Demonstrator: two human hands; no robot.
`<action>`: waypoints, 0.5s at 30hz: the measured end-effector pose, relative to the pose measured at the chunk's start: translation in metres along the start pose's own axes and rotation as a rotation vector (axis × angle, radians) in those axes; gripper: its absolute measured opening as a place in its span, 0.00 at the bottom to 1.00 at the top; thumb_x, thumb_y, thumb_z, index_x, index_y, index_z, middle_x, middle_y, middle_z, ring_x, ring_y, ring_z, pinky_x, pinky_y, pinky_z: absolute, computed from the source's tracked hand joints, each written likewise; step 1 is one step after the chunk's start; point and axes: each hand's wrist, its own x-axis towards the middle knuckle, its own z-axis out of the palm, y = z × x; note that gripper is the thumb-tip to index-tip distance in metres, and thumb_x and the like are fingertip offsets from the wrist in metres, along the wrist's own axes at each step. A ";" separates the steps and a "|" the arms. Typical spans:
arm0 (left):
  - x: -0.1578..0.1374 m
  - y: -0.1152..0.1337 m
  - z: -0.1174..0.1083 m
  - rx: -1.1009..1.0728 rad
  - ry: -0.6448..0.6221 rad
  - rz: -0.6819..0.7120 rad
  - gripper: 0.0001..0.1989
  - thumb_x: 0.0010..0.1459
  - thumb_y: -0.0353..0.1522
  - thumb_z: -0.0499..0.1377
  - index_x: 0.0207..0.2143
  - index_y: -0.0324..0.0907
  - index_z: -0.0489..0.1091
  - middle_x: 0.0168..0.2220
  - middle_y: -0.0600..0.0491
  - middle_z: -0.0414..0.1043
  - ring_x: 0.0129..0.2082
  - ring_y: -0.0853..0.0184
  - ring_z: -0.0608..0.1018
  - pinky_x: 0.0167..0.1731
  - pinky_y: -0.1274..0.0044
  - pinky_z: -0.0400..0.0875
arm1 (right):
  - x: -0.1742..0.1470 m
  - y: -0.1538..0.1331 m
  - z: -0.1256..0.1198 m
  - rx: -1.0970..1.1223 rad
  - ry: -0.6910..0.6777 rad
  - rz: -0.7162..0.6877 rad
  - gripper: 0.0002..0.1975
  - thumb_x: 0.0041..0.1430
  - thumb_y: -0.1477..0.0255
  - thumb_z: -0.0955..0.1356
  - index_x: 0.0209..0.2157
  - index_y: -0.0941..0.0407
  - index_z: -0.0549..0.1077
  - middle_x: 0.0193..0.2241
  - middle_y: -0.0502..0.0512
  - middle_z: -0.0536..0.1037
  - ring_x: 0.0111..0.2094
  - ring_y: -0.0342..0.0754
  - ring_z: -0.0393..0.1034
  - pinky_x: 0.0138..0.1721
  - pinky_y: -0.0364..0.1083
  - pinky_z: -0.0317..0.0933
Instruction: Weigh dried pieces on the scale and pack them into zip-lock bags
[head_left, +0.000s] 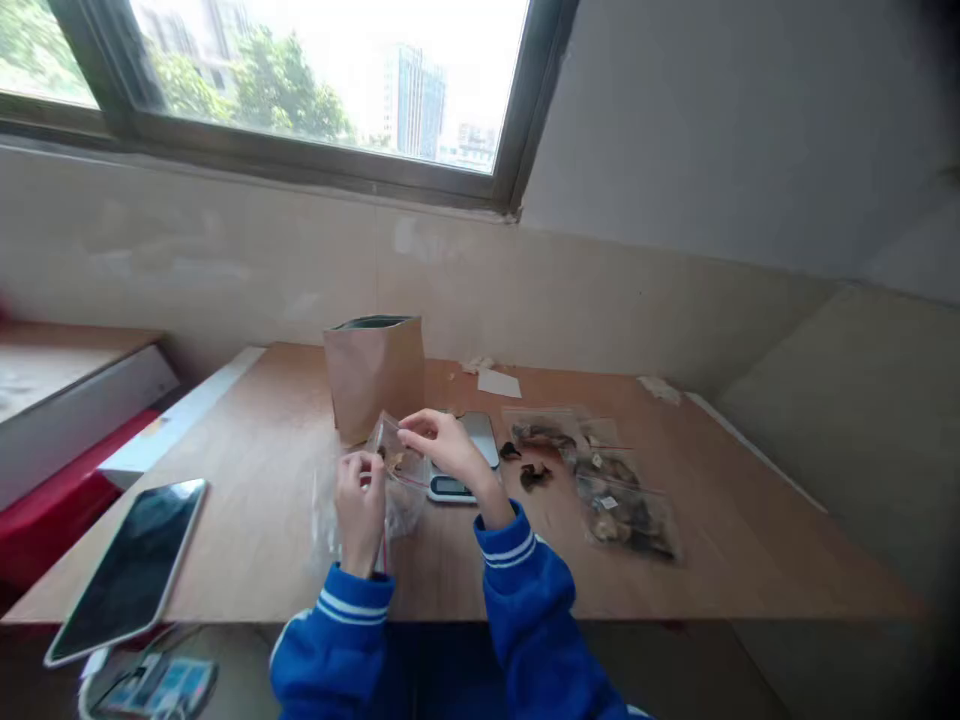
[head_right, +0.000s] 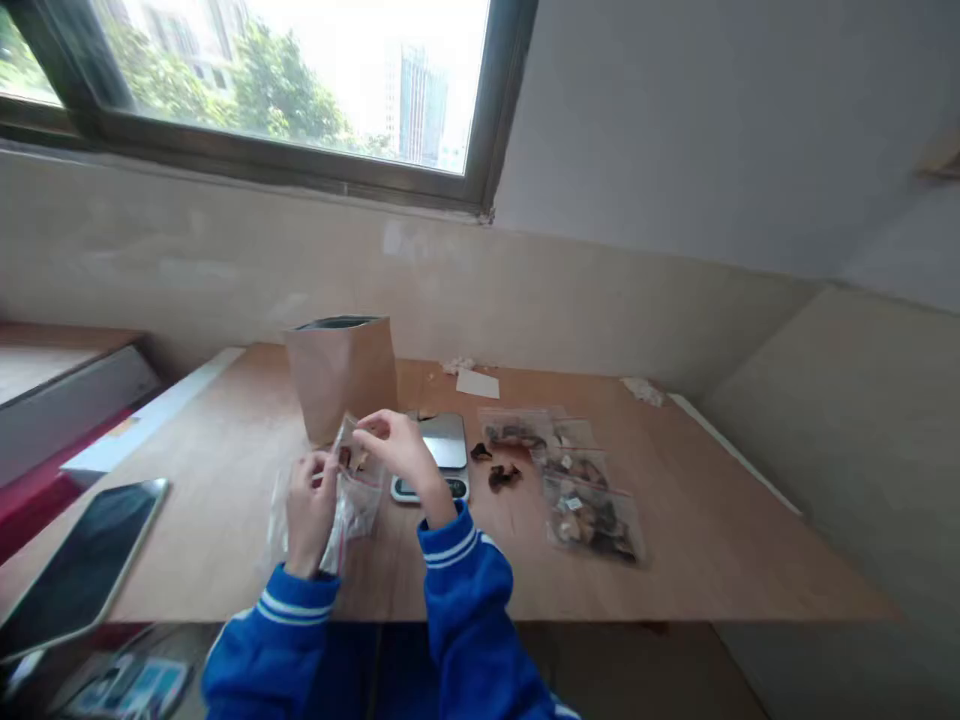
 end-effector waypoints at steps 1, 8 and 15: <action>-0.001 0.001 0.001 -0.002 0.005 0.003 0.14 0.58 0.43 0.52 0.29 0.42 0.67 0.35 0.52 0.65 0.36 0.64 0.72 0.37 0.72 0.70 | 0.004 -0.002 0.005 0.000 0.017 0.015 0.09 0.56 0.67 0.69 0.36 0.58 0.76 0.30 0.52 0.78 0.31 0.45 0.72 0.35 0.43 0.65; 0.001 0.000 -0.002 0.026 0.059 0.028 0.14 0.58 0.43 0.52 0.28 0.43 0.67 0.34 0.51 0.65 0.35 0.63 0.72 0.36 0.72 0.70 | 0.020 0.000 0.018 -0.058 0.131 -0.049 0.14 0.64 0.62 0.62 0.39 0.57 0.74 0.34 0.54 0.78 0.34 0.46 0.73 0.38 0.44 0.66; 0.005 -0.001 -0.009 0.053 0.077 -0.003 0.14 0.58 0.43 0.52 0.29 0.43 0.67 0.34 0.52 0.65 0.36 0.63 0.71 0.37 0.71 0.69 | 0.038 0.075 -0.004 -0.458 0.344 -0.127 0.15 0.59 0.77 0.62 0.47 0.60 0.72 0.51 0.65 0.71 0.56 0.54 0.62 0.58 0.53 0.55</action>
